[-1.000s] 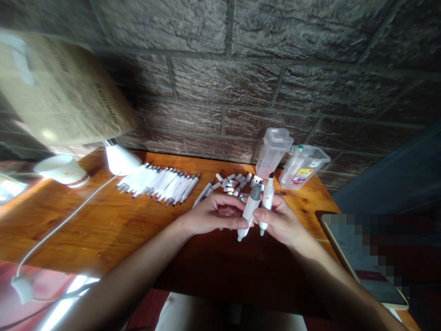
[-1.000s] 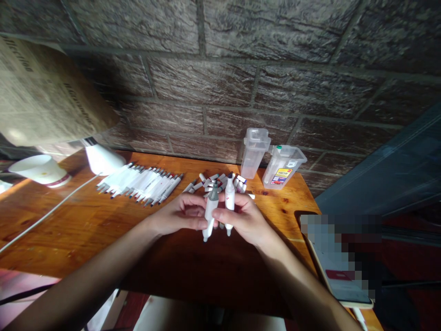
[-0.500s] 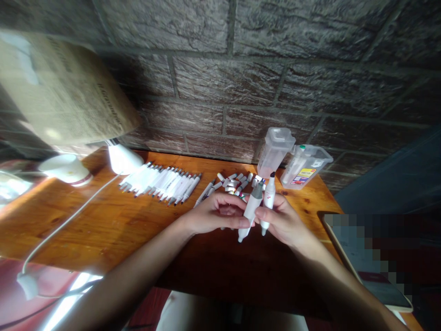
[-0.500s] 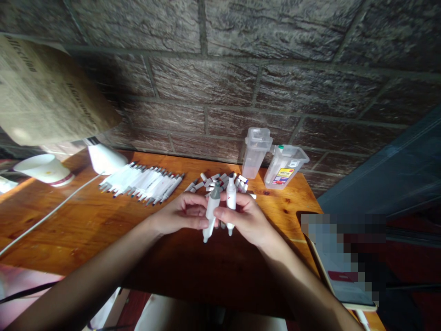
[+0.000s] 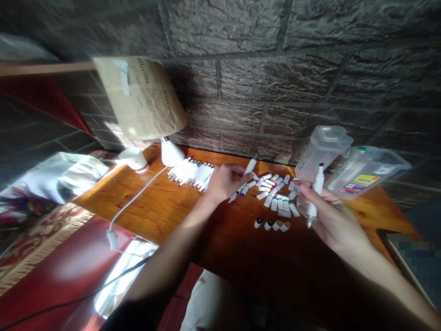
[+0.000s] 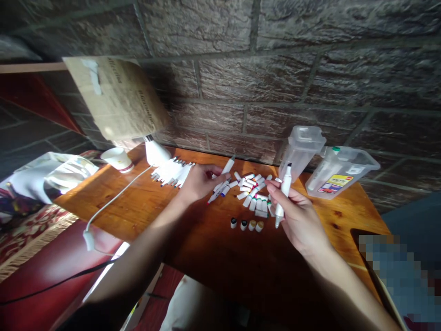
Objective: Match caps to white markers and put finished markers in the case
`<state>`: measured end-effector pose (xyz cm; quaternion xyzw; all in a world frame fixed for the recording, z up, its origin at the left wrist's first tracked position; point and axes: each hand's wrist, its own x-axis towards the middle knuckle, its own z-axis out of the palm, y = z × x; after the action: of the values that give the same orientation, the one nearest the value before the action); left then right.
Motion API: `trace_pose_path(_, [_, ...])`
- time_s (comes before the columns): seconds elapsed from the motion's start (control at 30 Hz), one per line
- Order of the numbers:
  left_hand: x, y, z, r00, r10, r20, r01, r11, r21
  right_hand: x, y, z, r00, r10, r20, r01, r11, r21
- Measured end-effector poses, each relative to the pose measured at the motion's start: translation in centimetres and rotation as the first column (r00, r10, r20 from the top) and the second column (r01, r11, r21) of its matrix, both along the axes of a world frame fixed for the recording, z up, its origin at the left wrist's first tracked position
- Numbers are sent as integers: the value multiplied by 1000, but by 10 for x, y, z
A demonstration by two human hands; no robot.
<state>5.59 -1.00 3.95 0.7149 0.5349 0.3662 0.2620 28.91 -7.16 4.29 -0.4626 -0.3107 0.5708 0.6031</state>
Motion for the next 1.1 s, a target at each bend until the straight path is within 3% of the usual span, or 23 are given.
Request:
trace_pose_path(0.1, [-11, 5, -1, 934, 155, -322, -156, 987, 21, -3, -2, 3, 1000, -5, 11, 6, 1000, -30])
trace_pose_path(0.2, [-9, 5, -1, 836, 204, -510, -255, 966, -31, -4, -3, 4, 1000, -6, 13, 7, 999, -48])
trace_pose_path(0.37, [0, 1, 5, 733, 187, -654, -341, 933, -116, -3, -3, 4, 1000, 1, 23, 0, 999, -43])
trace_pose_path(0.6, [7, -3, 4, 682, 176, -710, -362, 924, -119, -2, -4, 2, 999, 20, 37, -19, 999, -29])
trace_pose_path(0.93, [4, -2, 0, 692, 196, -695, -320, 946, -52, -1, -4, 3, 996, 41, 75, -38, 999, -35])
trace_pose_path(1.0, [8, -6, -1, 715, 184, -674, -230, 973, 21, -2, -4, 4, 997, 35, 73, -33, 999, -33])
trace_pose_path(1.1, [21, -17, -3, 764, 88, -639, 2, 990, 138, 0, -3, 5, 998, 28, 57, -26, 999, -44])
